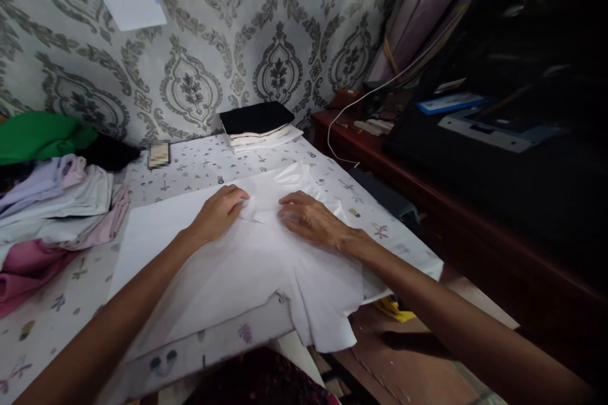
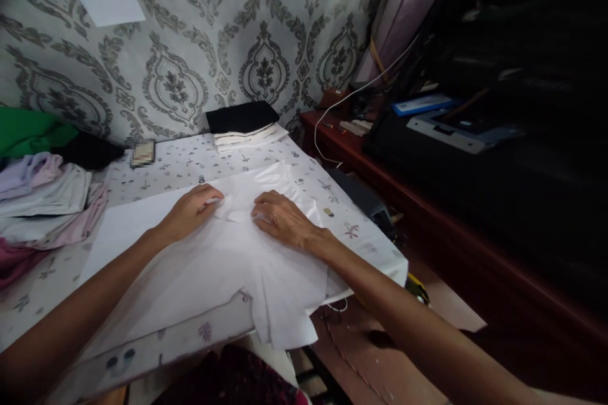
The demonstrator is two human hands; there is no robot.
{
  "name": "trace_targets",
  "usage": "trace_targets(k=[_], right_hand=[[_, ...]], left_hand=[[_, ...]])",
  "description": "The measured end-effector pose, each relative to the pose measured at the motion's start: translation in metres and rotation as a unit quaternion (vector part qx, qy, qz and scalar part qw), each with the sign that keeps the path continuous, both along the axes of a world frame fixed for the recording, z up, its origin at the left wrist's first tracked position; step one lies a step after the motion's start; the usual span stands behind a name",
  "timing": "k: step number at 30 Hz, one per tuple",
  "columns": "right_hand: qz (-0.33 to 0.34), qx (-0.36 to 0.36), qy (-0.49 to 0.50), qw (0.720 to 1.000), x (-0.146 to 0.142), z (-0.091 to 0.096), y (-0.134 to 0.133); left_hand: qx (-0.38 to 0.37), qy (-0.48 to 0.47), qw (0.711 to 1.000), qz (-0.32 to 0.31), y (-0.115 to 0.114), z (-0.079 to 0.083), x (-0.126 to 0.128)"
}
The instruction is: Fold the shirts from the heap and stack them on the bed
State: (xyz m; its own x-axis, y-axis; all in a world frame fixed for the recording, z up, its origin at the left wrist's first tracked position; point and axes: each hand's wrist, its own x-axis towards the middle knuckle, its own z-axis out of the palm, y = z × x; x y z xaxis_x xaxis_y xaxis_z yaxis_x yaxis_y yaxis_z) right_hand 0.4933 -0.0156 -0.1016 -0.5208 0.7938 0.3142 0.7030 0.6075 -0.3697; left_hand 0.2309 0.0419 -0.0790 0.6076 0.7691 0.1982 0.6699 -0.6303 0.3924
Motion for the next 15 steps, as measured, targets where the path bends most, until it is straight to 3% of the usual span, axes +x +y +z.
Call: trace_targets(k=[4, 8, 12, 15], right_hand=[[0.016, -0.034, -0.016, 0.999, -0.003, 0.003, -0.001], [-0.004, -0.053, 0.031, 0.998, 0.013, 0.017, -0.02], [-0.145, -0.063, 0.123, 0.98, 0.033, 0.028, -0.078], [-0.248, -0.162, 0.181, 0.938, 0.036, 0.018, -0.136]], left_hand=[[-0.009, 0.078, 0.996, -0.035, -0.003, -0.006, 0.007], [-0.018, 0.08, 0.996, -0.033, -0.021, 0.013, -0.014], [-0.093, 0.098, 0.99, -0.041, -0.07, 0.03, -0.066], [-0.115, 0.142, 0.983, -0.012, -0.116, 0.021, -0.115]])
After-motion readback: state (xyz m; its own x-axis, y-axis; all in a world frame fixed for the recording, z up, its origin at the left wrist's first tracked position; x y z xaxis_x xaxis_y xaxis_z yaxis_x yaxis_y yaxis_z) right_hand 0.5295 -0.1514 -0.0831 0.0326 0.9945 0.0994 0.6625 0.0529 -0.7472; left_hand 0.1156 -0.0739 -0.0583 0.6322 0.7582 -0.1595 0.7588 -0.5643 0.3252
